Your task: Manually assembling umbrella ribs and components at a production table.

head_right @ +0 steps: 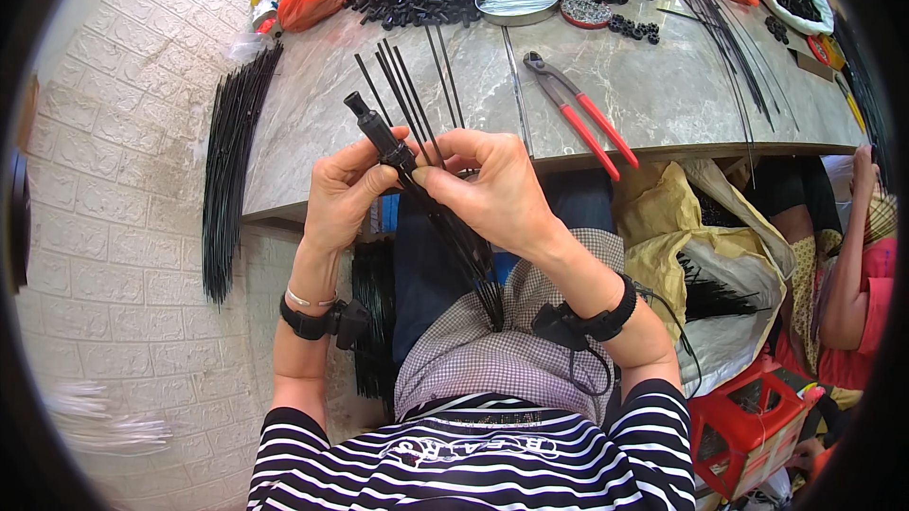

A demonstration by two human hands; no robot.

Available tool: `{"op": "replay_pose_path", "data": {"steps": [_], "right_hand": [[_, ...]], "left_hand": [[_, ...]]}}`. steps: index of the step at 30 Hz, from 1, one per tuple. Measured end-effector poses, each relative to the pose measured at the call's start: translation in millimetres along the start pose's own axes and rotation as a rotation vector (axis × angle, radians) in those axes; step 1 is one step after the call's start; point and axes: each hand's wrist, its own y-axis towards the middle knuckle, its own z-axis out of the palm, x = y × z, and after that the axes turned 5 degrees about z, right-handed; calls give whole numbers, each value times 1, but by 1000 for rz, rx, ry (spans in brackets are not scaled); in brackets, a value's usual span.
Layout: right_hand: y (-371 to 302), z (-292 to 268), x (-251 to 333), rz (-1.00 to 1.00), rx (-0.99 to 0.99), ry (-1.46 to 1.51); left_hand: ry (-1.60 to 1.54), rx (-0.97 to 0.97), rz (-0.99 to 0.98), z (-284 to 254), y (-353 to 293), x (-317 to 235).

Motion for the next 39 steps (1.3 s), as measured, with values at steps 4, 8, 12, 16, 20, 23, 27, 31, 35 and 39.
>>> {"op": "replay_pose_path", "data": {"steps": [4, 8, 12, 16, 20, 23, 27, 31, 35, 39], "right_hand": [[-3, 7, 0, -59, -101, -110], [-4, 12, 2, -149, -131, -161], [-4, 13, 4, -165, -120, -221], [-4, 12, -3, -154, -102, -184], [-6, 14, 3, -133, -92, -176], [-8, 15, 8, -132, -97, -221], [-8, 19, 7, -233, -106, -281], [-8, 23, 8, -336, -124, -368], [-7, 21, 9, -300, -106, -384], [-2, 14, 10, -114, -36, -270]], "left_hand": [[-46, -54, 6, 3, -1, 3], [-31, -60, 33, 4, -3, 2], [-39, -83, 12, 5, -6, -1], [-66, -84, 8, 3, -11, 1], [-99, -72, 24, 2, -13, 2], [-122, -85, 36, 4, -13, 2], [-79, -108, 39, 6, -15, 0], [-20, -118, 71, 10, -16, -4], [25, -141, 68, 13, -19, -8], [55, -148, 52, 14, -20, -14]]}}
